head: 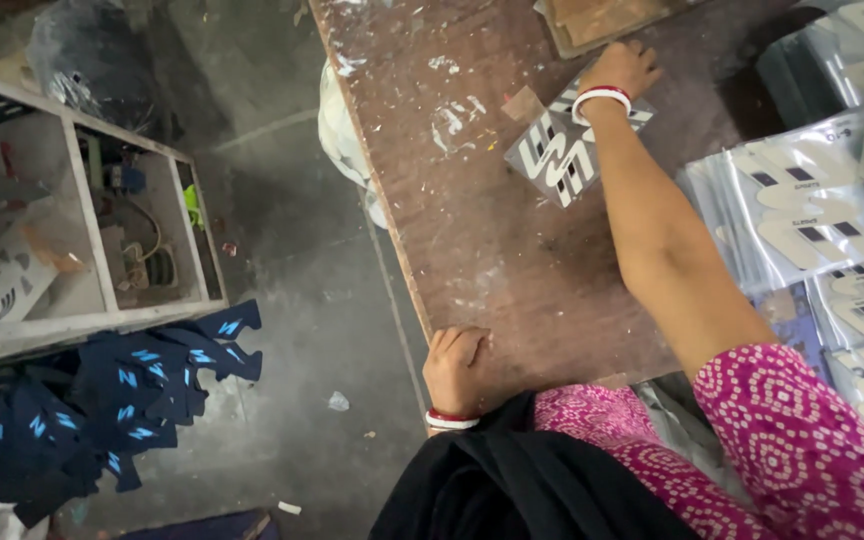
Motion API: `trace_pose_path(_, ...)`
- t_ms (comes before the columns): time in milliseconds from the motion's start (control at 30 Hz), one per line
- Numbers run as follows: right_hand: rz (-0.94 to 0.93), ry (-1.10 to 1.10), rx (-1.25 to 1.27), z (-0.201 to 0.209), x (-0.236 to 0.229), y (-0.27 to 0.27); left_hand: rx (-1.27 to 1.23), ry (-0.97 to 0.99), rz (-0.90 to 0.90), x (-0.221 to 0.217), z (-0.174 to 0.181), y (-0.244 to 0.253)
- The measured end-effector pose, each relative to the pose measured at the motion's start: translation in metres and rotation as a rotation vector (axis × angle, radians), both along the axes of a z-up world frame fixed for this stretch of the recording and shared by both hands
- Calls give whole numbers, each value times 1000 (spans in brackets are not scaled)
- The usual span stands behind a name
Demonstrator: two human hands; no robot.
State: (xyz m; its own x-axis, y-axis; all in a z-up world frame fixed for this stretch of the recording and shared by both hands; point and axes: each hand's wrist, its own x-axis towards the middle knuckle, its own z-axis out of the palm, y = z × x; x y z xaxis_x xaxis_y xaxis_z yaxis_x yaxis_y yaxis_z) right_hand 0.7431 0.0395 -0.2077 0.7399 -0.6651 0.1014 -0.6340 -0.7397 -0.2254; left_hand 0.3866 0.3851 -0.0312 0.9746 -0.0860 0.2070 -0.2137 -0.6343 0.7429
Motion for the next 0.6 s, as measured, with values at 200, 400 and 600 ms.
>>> trace_pose_path(200, 31, 115, 4, 3, -2, -1, 27, 12, -57, -1, 1, -24)
trace_pose_path(400, 429, 98, 82, 53, -46, 63, 33, 61, -272, -22, -2, -51)
trace_pose_path(600, 882, -401, 9, 189, -200, 81, 81, 52, -418, -54, -7, -84)
